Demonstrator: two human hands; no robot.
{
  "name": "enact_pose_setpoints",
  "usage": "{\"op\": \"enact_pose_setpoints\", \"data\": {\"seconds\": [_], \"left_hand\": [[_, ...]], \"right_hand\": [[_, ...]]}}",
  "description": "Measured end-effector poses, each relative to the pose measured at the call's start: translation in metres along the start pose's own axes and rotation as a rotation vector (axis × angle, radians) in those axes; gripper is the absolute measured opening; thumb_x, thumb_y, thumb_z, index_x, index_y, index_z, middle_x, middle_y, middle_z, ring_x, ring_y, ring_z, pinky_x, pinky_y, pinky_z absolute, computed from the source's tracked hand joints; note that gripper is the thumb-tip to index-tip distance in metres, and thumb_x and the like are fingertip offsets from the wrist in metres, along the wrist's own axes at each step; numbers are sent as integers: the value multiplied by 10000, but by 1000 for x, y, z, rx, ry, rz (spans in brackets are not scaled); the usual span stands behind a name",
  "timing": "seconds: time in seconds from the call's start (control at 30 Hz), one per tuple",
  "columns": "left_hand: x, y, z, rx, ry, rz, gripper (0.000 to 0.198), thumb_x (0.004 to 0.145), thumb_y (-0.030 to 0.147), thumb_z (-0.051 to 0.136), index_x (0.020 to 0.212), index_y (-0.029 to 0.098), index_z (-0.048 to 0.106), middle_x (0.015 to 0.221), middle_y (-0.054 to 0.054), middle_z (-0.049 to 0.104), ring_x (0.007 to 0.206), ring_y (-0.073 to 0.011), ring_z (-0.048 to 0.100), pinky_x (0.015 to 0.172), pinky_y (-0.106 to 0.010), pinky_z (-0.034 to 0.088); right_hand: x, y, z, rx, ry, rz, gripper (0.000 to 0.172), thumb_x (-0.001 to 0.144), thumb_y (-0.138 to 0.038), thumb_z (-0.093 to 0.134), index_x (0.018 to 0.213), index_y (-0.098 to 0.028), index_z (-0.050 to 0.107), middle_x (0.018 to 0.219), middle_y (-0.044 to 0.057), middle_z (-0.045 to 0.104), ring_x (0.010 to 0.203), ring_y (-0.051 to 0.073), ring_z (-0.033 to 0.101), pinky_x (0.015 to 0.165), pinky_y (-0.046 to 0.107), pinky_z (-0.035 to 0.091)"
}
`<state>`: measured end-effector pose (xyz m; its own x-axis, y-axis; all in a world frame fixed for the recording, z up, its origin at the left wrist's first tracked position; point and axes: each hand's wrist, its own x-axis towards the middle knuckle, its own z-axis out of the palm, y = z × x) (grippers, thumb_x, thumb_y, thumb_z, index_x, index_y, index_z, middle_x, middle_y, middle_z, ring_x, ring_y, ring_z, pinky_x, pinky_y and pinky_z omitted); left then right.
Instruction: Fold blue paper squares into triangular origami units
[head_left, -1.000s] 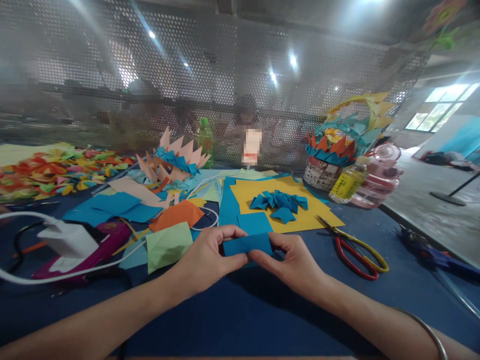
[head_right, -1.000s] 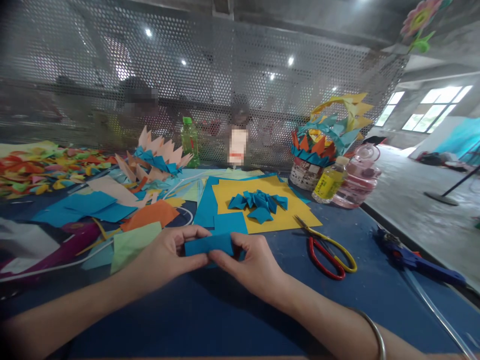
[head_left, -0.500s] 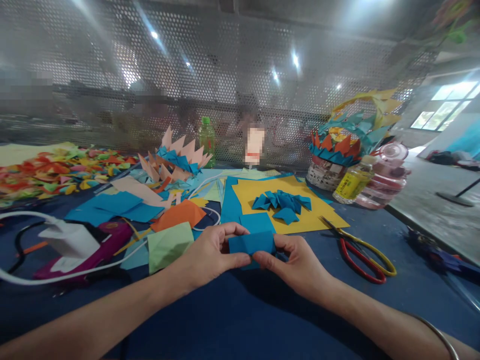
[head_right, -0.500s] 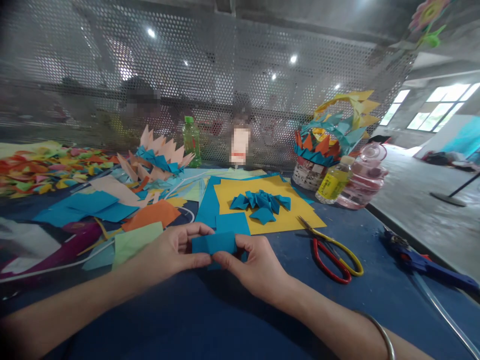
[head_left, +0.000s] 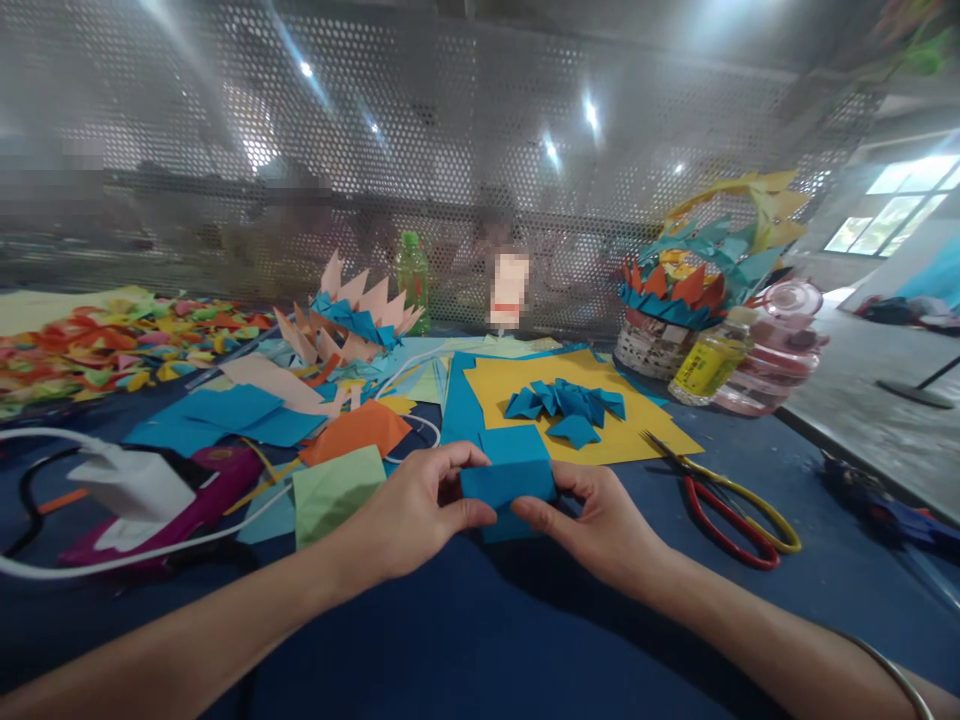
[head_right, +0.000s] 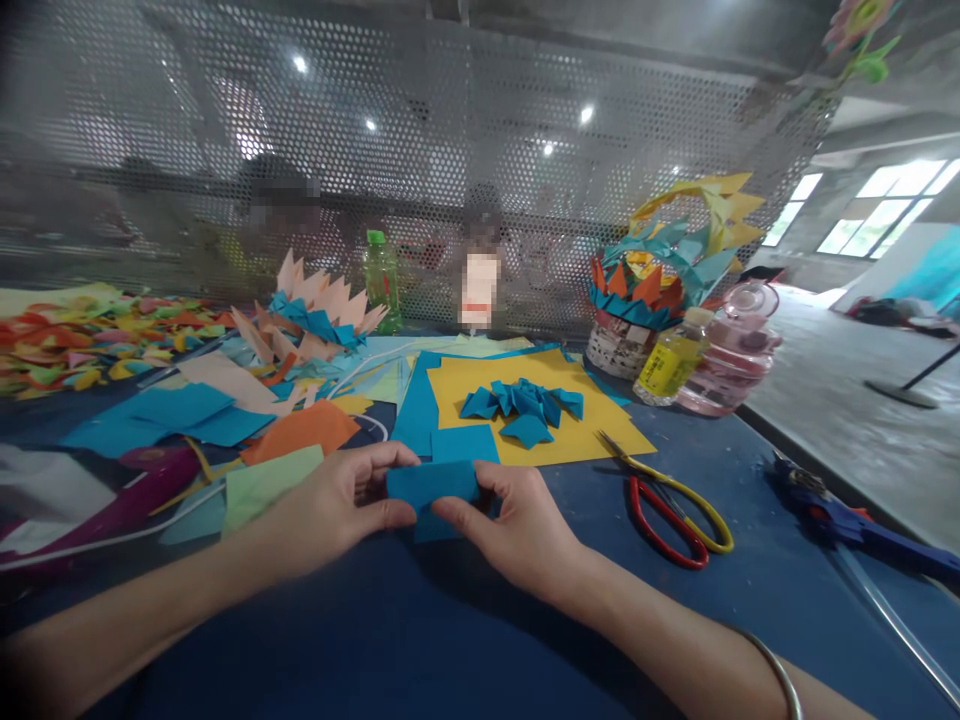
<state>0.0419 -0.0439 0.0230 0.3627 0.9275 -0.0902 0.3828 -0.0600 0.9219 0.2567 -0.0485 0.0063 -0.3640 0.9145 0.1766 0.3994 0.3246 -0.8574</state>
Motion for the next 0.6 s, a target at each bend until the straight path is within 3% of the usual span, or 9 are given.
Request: {"op": "enact_pose_setpoints", "data": {"seconds": [0.2,0.37,0.5,0.6], "left_hand": [[-1,-1,-2,44,2,35,367,746,322,706,1091,216,637,795,2,674,752,-200,618,669,-275,461],[-3,0,-5,68,-41,51,177,793,278,663,954,208,687,815,6,682,801,-191,617,709,-263,453],[-2,4,-4,6,-81,38,325,749,358,726,1023,194,666,837,3,691,803,-197,635,711,-268,485],[-2,7,-1,-34,-116,11,347,715,407,764,956,172,681,848,-15,716,806,-200,654,705,-265,505]], "right_hand": [[2,-2,-2,10,-6,23,361,834,-488,628,792,-140,717,665,16,597,635,163,497,611,282,413],[2,-2,-2,29,-7,0,328,840,-462,639,796,-147,717,674,13,612,640,156,513,611,269,421],[2,-2,-4,34,5,6,314,833,-443,647,754,-144,695,639,5,597,613,148,511,589,259,410],[2,-2,-3,22,-2,1,317,832,-442,647,772,-137,708,655,10,607,624,147,500,601,262,407]]}}
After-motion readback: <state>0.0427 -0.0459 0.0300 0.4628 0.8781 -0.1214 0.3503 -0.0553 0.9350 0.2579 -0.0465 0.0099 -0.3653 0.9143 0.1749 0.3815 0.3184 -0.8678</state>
